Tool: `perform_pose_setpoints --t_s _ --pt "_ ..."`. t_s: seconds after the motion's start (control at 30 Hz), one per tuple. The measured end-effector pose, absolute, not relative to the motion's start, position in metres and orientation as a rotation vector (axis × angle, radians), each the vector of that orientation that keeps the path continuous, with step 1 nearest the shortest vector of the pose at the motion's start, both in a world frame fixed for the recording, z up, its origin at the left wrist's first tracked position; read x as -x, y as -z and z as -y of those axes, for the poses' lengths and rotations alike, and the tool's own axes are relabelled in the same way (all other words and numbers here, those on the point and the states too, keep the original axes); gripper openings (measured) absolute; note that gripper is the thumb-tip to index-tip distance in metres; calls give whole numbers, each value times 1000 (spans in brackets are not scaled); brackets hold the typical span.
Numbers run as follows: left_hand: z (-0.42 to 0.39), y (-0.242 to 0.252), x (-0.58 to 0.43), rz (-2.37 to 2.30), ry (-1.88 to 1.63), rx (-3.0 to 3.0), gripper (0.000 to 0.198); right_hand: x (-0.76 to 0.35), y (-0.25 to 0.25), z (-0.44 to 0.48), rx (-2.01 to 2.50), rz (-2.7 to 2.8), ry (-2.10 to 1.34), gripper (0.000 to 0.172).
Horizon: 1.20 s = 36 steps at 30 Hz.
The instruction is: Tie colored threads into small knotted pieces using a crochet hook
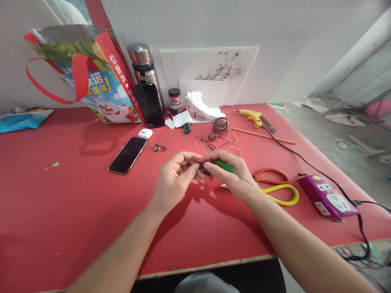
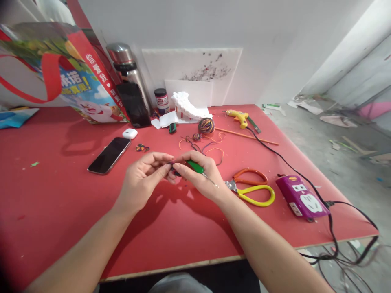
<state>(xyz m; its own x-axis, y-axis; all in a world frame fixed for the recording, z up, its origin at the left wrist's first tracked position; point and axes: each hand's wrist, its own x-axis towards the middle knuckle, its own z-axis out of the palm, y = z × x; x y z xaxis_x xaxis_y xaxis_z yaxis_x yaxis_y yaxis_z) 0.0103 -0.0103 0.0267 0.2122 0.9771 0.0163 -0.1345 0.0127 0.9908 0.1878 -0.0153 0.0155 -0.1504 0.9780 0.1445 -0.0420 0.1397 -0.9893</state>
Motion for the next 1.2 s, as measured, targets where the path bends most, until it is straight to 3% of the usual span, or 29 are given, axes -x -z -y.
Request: perform_pose_setpoints --t_s 0.37,0.77,0.97,1.2 --pt "16 -31 -11 -1045 -1138 -1465 8 -187 -18 13 1099 1357 -1214 14" --pt "14 -31 -8 -1050 -1133 -1524 7 -194 -21 11 1077 1357 -1334 12" --pt "17 -26 -7 -1045 -1156 -1697 14 -189 -25 15 1088 1341 -1359 22" --pt "18 -26 -9 -995 -1172 -1636 15 -189 -22 14 1057 1427 -1303 12"
